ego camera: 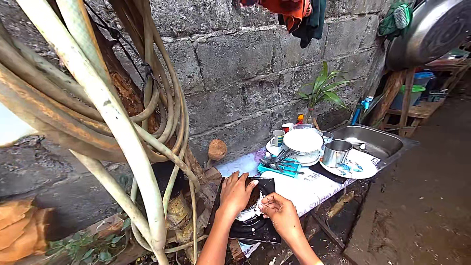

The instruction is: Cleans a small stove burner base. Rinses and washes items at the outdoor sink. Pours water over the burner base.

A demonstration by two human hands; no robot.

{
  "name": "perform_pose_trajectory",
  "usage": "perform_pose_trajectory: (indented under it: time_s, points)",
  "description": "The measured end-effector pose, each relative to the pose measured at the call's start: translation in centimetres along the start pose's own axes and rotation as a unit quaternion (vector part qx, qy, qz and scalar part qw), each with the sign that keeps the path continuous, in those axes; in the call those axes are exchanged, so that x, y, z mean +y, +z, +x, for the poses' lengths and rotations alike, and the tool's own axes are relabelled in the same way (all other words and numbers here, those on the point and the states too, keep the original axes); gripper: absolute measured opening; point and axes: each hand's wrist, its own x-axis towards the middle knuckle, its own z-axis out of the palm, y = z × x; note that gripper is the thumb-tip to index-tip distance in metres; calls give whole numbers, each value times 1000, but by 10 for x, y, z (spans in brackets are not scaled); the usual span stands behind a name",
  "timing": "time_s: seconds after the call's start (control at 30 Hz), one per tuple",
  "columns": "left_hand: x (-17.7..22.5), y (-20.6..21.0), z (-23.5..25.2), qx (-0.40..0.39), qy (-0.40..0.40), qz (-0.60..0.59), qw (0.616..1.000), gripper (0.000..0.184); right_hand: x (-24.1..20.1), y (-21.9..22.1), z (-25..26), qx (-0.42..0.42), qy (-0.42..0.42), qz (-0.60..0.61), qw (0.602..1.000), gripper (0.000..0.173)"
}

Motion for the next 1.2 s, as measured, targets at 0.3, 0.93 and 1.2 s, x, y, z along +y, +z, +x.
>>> perform_pose_trajectory:
  time_s: [0.3, 0.93, 1.2]
  points:
    - [-2, 7, -1, 18, 2, 27, 999, 64, 22, 3, -3, 84, -137, -36, 986, 11]
    - [3, 15, -4, 38, 1, 84, 996, 67, 9, -2, -12, 64, -115, -78, 988, 12]
    - [3, 14, -4, 32, -4, 93, 995, 66, 5, -1, -4, 53, -101, -76, 991, 10]
